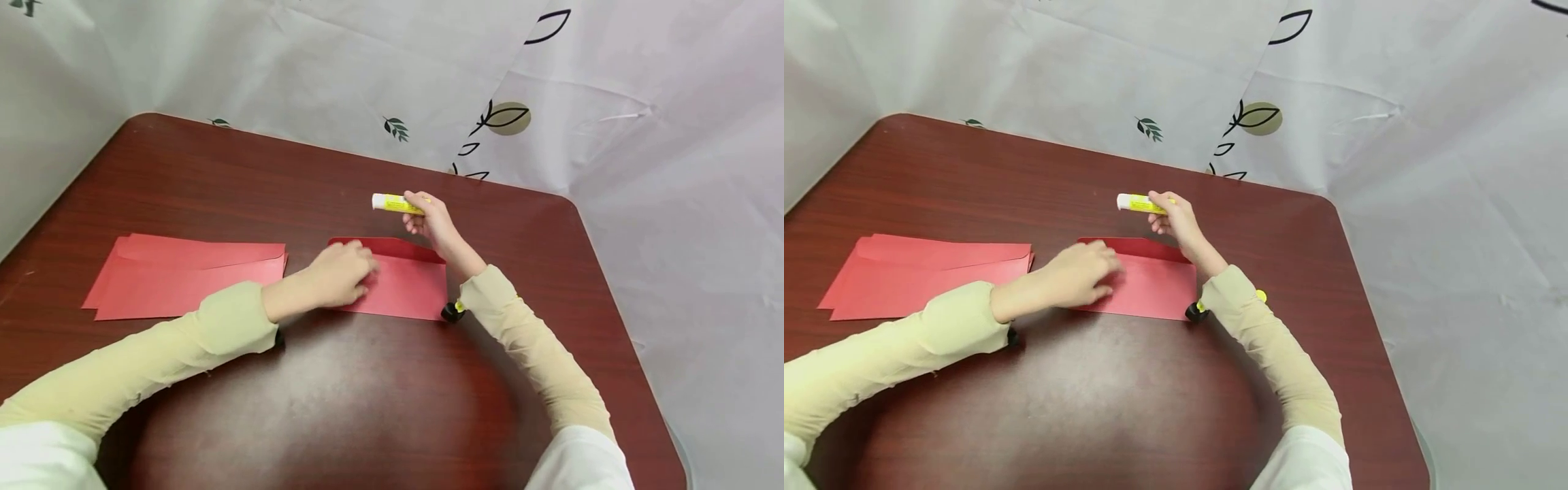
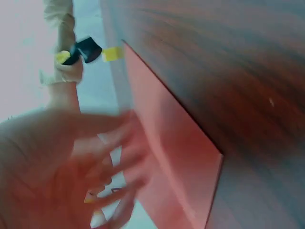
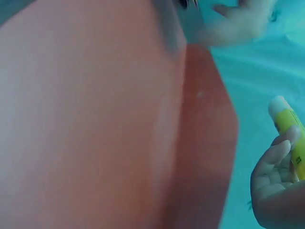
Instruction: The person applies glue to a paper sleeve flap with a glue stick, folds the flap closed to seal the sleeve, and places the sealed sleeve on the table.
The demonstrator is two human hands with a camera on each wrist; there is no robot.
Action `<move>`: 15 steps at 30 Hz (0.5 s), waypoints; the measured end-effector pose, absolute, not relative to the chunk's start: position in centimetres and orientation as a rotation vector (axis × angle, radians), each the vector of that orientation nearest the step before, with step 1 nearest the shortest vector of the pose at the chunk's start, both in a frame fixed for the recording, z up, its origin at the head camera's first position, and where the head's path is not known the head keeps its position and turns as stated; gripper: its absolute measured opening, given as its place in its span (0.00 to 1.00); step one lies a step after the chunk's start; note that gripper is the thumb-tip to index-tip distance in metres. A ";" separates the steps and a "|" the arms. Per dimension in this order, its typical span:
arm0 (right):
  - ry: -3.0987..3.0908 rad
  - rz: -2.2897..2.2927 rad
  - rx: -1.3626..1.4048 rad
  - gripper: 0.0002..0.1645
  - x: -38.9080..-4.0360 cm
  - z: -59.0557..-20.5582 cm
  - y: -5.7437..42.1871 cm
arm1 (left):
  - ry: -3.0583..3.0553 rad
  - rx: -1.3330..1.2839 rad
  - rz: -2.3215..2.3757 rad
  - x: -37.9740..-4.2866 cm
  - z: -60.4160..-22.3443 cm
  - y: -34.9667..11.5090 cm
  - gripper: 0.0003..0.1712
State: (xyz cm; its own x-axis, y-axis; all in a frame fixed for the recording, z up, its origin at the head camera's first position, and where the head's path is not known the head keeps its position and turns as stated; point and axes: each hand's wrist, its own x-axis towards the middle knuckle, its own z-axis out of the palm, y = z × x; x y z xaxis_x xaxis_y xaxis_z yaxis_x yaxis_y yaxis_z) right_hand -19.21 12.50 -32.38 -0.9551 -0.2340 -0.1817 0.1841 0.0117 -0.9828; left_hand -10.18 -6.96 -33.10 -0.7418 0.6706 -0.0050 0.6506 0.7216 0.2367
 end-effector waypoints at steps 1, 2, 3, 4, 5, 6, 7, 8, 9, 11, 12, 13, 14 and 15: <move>1.974 -2.045 -0.027 0.13 -19.3 -32.6 12.8 | 2.889 1.021 0.336 -10.5 -33.1 -6.9 0.25; 1.956 -2.060 -0.002 0.14 -19.3 -32.9 13.1 | 2.931 0.956 0.340 -10.8 -33.1 -6.8 0.30; 1.943 -2.069 0.023 0.14 -19.3 -33.2 13.3 | 2.951 0.894 0.342 -11.1 -33.2 -6.7 0.36; 1.935 -2.074 0.041 0.14 -19.3 -33.5 13.5 | 2.949 0.844 0.346 -11.4 -33.1 -6.6 0.42; 1.927 -2.076 0.059 0.14 -19.3 -33.7 13.6 | 2.925 0.810 0.346 -11.7 -33.2 -6.4 0.48; 1.926 -2.075 0.082 0.14 -19.3 -34.0 13.6 | 2.901 0.801 0.343 -12.0 -33.2 -6.3 0.53; 1.928 -2.072 0.099 0.14 -19.3 -34.2 13.7 | 2.875 0.807 0.340 -12.2 -33.3 -6.2 0.56; 1.930 -2.068 0.114 0.14 -19.2 -34.3 13.6 | 2.851 0.822 0.346 -12.4 -33.4 -6.1 0.58; 1.940 -2.058 0.126 0.14 -19.2 -34.5 13.6 | 2.831 0.840 0.350 -12.5 -33.5 -6.0 0.59; 1.958 -2.040 0.140 0.15 -19.0 -34.7 13.5 | 2.813 0.881 0.358 -12.6 -33.7 -5.9 0.58; 1.968 -2.033 0.145 0.14 -19.0 -34.8 13.5 | 2.814 0.908 0.366 -12.7 -33.8 -5.8 0.57; 1.975 -2.027 0.145 0.14 -18.9 -34.8 13.5 | 2.814 0.937 0.374 -12.7 -33.9 -5.8 0.56; 1.984 -2.022 0.147 0.15 -18.8 -34.8 13.5 | 2.811 0.965 0.390 -12.7 -34.0 -5.8 0.54; 1.996 -2.018 0.145 0.15 -18.7 -34.9 13.5 | 2.805 0.996 0.409 -12.7 -34.0 -5.8 0.51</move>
